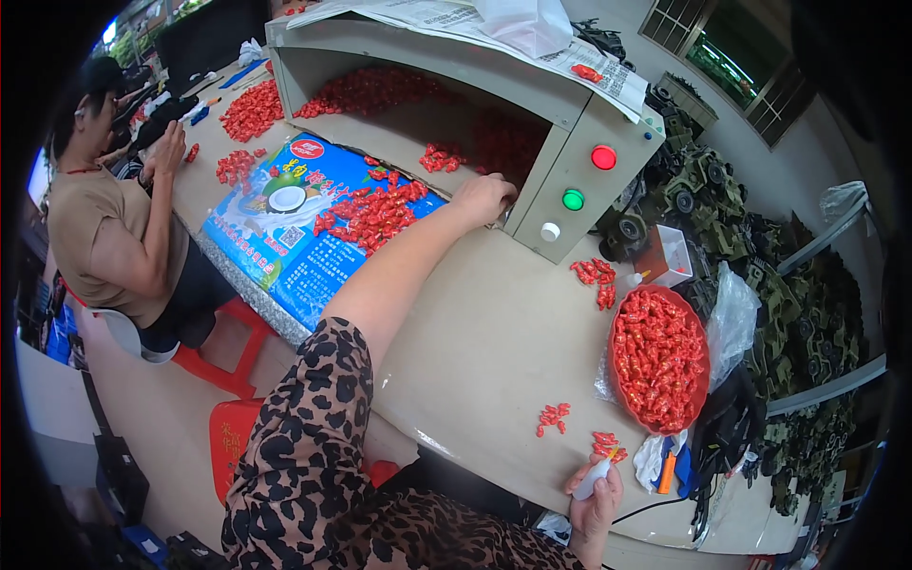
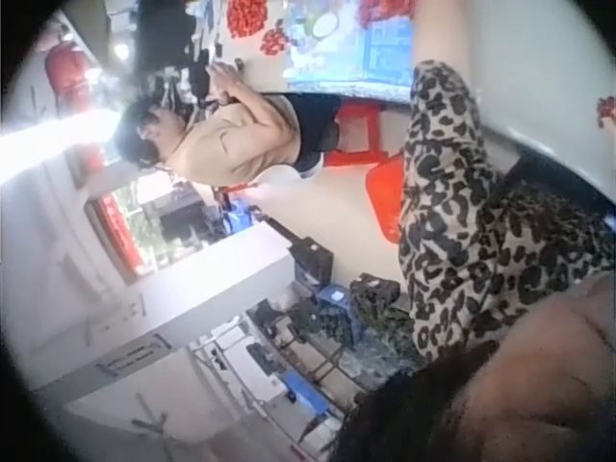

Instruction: The person takes small plastic components from a dispenser and applies adhesive to the pieces using a glue bottle, assembling them together by hand.

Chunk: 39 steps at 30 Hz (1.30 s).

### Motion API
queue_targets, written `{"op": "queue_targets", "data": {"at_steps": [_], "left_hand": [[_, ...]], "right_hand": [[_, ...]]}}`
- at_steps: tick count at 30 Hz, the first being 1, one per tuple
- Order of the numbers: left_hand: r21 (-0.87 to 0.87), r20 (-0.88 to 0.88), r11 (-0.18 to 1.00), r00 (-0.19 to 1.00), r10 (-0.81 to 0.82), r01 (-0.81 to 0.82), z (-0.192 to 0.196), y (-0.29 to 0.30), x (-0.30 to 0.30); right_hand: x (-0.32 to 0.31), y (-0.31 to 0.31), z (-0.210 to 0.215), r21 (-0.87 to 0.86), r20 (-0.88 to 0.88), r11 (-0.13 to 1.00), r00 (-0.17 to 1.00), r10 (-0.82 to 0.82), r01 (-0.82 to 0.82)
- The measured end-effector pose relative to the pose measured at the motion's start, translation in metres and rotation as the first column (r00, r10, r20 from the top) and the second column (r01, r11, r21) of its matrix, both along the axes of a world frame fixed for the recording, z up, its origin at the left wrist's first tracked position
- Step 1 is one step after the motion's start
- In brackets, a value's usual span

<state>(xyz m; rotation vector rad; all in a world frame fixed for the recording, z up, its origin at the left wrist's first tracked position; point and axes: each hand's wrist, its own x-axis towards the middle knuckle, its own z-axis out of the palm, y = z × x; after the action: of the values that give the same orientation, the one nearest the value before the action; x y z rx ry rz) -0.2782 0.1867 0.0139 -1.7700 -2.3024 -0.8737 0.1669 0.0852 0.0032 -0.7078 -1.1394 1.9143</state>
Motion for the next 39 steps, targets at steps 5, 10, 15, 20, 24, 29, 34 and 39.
{"op": "queue_targets", "data": {"at_steps": [5,10,15,20,24,29,34,39], "left_hand": [[0.146,0.312,0.989,0.950,-0.021,-0.026,-0.004,-0.010,-0.005],[0.256,0.966,0.949,0.004,-0.259,-0.182,0.013,-0.058,0.013],[0.318,0.855,0.948,-0.424,-0.299,-0.028,0.025,-0.103,0.074],[0.288,0.682,0.956,-0.712,-0.170,0.048,-0.006,-0.137,0.137],[0.218,0.700,0.976,-0.698,-0.152,0.006,0.001,-0.154,0.202],[0.330,0.778,0.944,-0.574,-0.256,0.026,0.007,-0.182,0.255],[0.379,0.773,0.925,-0.560,-0.298,0.031,0.002,-0.193,0.275],[0.370,0.915,0.921,-0.222,-0.338,0.121,-0.008,-0.186,0.283]], "right_hand": [[0.005,-0.001,-0.003,-0.013,-0.032,1.000,0.999,0.011,-0.012],[0.009,-0.010,-0.001,0.031,-0.008,0.999,1.000,-0.024,0.024],[0.011,-0.002,-0.004,-0.025,-0.126,1.000,0.992,0.015,-0.019],[0.002,0.004,-0.002,-0.146,-0.153,0.989,0.987,-0.047,0.025],[0.001,0.002,-0.001,-0.146,-0.219,0.987,0.975,0.028,-0.061],[-0.002,-0.001,0.000,-0.159,-0.249,0.985,0.968,0.021,-0.062],[-0.002,-0.001,-0.008,-0.221,-0.342,0.972,0.940,0.005,-0.085],[-0.003,-0.003,0.004,-0.317,-0.404,0.943,0.914,-0.041,-0.098]]}}
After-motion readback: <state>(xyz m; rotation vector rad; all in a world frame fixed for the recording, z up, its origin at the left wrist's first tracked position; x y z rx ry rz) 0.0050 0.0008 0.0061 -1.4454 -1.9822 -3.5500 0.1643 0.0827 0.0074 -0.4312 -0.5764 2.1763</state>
